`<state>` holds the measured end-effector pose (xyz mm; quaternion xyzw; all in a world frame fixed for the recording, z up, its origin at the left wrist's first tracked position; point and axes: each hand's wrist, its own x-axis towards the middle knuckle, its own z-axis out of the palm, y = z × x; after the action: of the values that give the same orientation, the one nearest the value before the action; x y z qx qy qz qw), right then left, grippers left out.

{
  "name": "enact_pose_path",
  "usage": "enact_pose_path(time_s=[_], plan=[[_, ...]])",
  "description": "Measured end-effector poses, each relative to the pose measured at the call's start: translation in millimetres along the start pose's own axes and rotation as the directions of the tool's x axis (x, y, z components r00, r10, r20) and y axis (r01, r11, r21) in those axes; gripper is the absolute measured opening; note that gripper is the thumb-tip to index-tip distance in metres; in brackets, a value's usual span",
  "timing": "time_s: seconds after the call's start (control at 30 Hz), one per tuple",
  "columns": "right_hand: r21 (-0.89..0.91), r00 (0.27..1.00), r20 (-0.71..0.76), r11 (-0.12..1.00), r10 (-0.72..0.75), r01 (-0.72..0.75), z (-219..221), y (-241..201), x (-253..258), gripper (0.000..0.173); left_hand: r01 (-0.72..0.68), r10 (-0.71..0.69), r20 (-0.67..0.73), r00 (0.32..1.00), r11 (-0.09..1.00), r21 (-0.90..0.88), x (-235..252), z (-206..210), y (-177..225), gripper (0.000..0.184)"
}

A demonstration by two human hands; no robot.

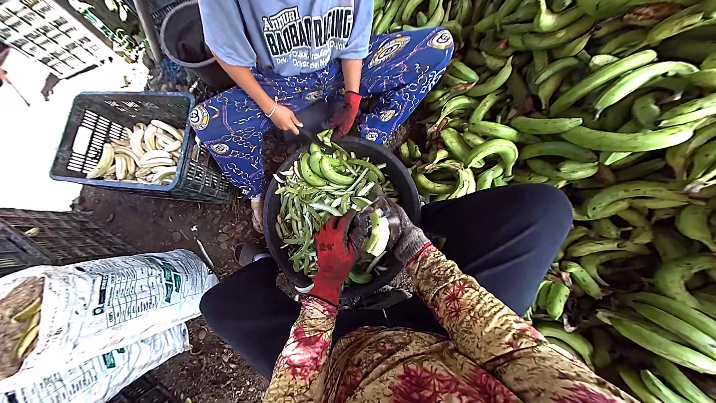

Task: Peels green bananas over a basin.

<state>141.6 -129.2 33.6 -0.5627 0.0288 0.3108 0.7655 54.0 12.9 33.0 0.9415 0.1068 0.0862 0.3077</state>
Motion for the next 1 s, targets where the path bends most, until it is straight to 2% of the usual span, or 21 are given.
enact_pose_path(time_s=[0.07, 0.13, 0.2, 0.3, 0.37, 0.5, 0.57, 0.63, 0.67, 0.73, 0.8, 0.87, 0.93, 0.97, 1.0], plan=[[0.085, 0.998, -0.041, 0.996, -0.039, 0.042, 9, 12, 1, 0.033, 0.149, -0.150, -0.055, 0.987, 0.989, -0.026, 9, 7, -1, 0.040], [0.172, 1.000, 0.017, 0.985, 0.026, -0.029, 11, 13, -2, 0.037, 0.271, -0.275, -0.039, 0.961, 0.958, -0.090, 21, 7, -7, 0.042], [0.172, 0.992, 0.039, 0.977, 0.122, -0.126, 10, 7, -5, 0.038, 0.339, -0.340, 0.018, 0.940, 0.931, -0.137, 29, 3, -12, 0.044], [-0.065, 0.994, -0.006, 0.992, 0.106, -0.106, -5, 2, 3, 0.041, 0.350, -0.351, 0.028, 0.936, 0.917, -0.190, 33, -7, -16, 0.045], [-0.236, 0.992, -0.072, 0.965, 0.102, -0.116, -12, -3, 10, 0.052, 0.343, -0.356, -0.016, 0.934, 0.911, -0.230, 33, -12, -24, 0.046], [-0.473, 0.994, -0.041, 0.874, 0.103, -0.110, -12, -29, 5, 0.056, 0.325, -0.388, -0.074, 0.919, 0.849, -0.417, 19, -20, -48, 0.049], [-0.605, 0.987, 0.042, 0.790, 0.154, -0.098, -9, -37, -1, 0.048, 0.336, -0.459, -0.085, 0.884, 0.753, -0.566, 7, -22, -59, 0.045], [-0.745, 0.952, 0.142, 0.663, 0.272, -0.078, -12, -36, -9, 0.048, 0.343, -0.535, -0.098, 0.839, 0.660, -0.668, -9, -25, -66, 0.045], [-0.830, 0.923, 0.157, 0.553, 0.352, -0.070, -12, -32, -11, 0.051, 0.362, -0.582, -0.094, 0.808, 0.616, -0.700, -18, -27, -69, 0.045], [-0.966, 0.849, 0.135, 0.258, 0.512, -0.002, -10, -21, -14, 0.049, 0.387, -0.675, -0.095, 0.731, 0.525, -0.758, -37, -27, -83, 0.043], [-0.996, 0.757, 0.069, 0.003, 0.650, 0.089, -1, -11, -18, 0.045, 0.385, -0.751, -0.074, 0.657, 0.418, -0.823, -55, -23, -96, 0.041], [-0.971, 0.688, 0.026, -0.146, 0.725, 0.191, 10, 0, -13, 0.044, 0.406, -0.805, -0.018, 0.593, 0.318, -0.857, -68, -25, -102, 0.039], [-0.958, 0.702, 0.056, -0.159, 0.710, 0.238, 34, -8, 0, 0.045, 0.389, -0.825, 0.025, 0.564, 0.239, -0.890, -75, -25, -106, 0.038], [-0.966, 0.748, 0.116, -0.101, 0.653, 0.238, 56, -24, 2, 0.044, 0.359, -0.828, 0.041, 0.560, 0.198, -0.912, -75, -24, -107, 0.038], [-0.973, 0.820, 0.209, 0.030, 0.534, 0.229, 80, -46, 1, 0.042, 0.331, -0.827, 0.061, 0.559, 0.154, -0.931, -74, -24, -108, 0.037]])
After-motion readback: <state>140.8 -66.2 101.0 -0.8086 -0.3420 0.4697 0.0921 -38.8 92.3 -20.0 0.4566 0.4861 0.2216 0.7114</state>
